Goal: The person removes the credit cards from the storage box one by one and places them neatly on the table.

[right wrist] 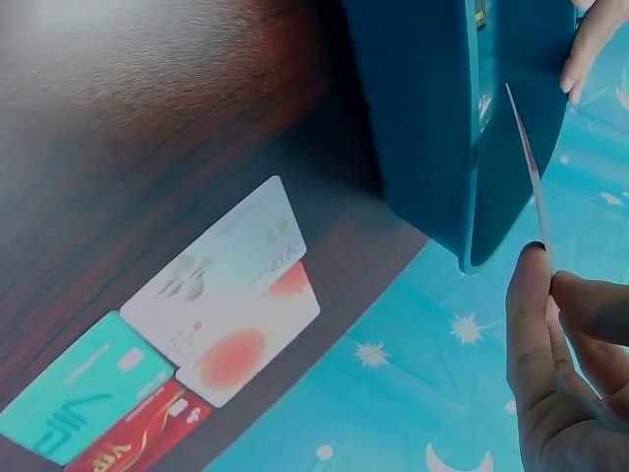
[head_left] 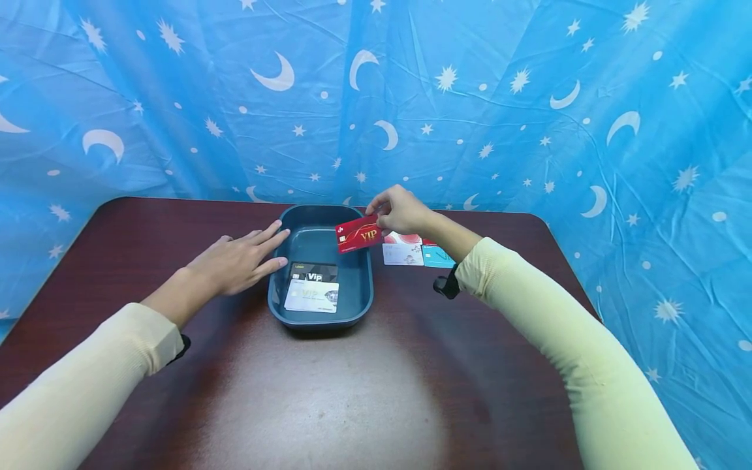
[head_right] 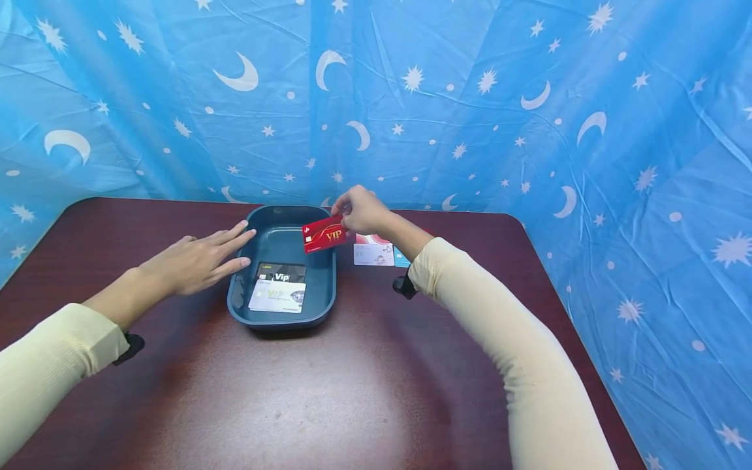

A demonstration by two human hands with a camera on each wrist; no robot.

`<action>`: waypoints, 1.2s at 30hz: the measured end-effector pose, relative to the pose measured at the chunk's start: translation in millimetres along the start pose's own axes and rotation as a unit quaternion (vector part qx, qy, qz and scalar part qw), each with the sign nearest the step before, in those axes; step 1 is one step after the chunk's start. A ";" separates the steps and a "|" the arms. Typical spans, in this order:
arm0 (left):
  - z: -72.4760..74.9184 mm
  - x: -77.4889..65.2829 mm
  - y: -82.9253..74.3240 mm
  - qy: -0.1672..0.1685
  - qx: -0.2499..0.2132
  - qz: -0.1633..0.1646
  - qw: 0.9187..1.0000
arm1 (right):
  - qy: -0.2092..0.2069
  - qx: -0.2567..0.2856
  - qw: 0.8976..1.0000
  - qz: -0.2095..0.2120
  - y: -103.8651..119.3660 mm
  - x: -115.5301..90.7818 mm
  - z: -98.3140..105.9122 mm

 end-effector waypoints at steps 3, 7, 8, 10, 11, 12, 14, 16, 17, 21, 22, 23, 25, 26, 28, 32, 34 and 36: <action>0.0 -0.4 0.4 0.000 0.000 -0.001 1.000 | 0.000 -0.007 1.000 0.003 0.7 -10.4 3.1; -0.4 -0.5 0.9 0.002 -0.001 0.000 1.000 | 0.001 -0.018 1.000 -0.003 1.0 -23.0 8.7; -0.6 -0.5 1.0 0.002 0.000 0.000 1.000 | 0.001 -0.021 1.000 -0.006 0.7 -26.0 10.1; -0.7 -0.6 1.0 0.002 -0.002 0.000 1.000 | 0.002 -0.030 1.000 -0.007 -0.3 -32.7 12.5; -0.6 -0.6 0.9 0.002 -0.002 0.000 1.000 | 0.004 -0.035 0.999 -0.005 -1.2 -36.1 13.4; -0.5 -0.6 0.9 0.002 -0.001 0.000 1.000 | 0.007 -0.038 0.999 -0.001 -2.5 -39.7 14.3; -0.2 -0.5 0.7 0.001 -0.001 -0.001 1.000 | 0.010 -0.048 0.999 0.007 -4.4 -47.6 15.4; 0.2 -0.4 0.4 0.001 0.000 -0.001 1.000 | 0.014 -0.049 0.999 0.015 -7.5 -54.4 16.1; 0.4 -0.3 0.4 0.001 0.000 -0.001 1.000 | 0.015 -0.052 0.998 0.019 -9.4 -57.4 16.3; 0.7 -0.3 0.4 0.001 0.003 -0.001 1.000 | 0.014 -0.045 0.999 0.021 -19.0 -67.2 16.7; 0.7 -0.4 0.5 0.001 0.004 -0.001 1.000 | 0.013 -0.042 0.999 0.021 -22.1 -69.0 16.7; 0.7 -0.4 0.5 0.001 0.004 0.000 1.000 | 0.012 -0.041 0.999 0.021 -25.6 -70.6 16.8; 0.5 -0.5 0.6 0.002 0.006 0.001 1.000 | 0.013 -0.034 0.999 0.022 -33.8 -73.0 16.3; 0.4 -0.4 0.6 0.002 0.007 0.001 1.000 | 0.012 -0.036 0.999 0.023 -37.9 -74.2 15.9; 0.3 -0.4 0.4 0.002 0.008 0.001 1.000 | 0.011 -0.037 0.999 0.026 -46.3 -76.1 14.3; 0.0 -0.5 -0.5 0.000 0.009 0.001 1.000 | 0.009 -0.047 0.998 0.026 -59.8 -77.2 8.0; -0.2 -0.4 -0.9 -0.002 0.008 0.001 1.000 | 0.011 -0.043 0.999 0.024 -65.2 -76.0 4.0; -0.3 -0.5 -1.4 -0.002 0.008 0.002 1.000 | 0.014 -0.033 0.999 0.021 -69.8 -74.1 0.1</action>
Point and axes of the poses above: each hand's wrist, its own x-axis towards the middle knuckle, its own z-axis out of the back of the hand, y = z × x, the point moved 2 cm from there along x, towards the middle knuckle, and after that the axes turned 15 degrees about y, right-handed, at the moved point
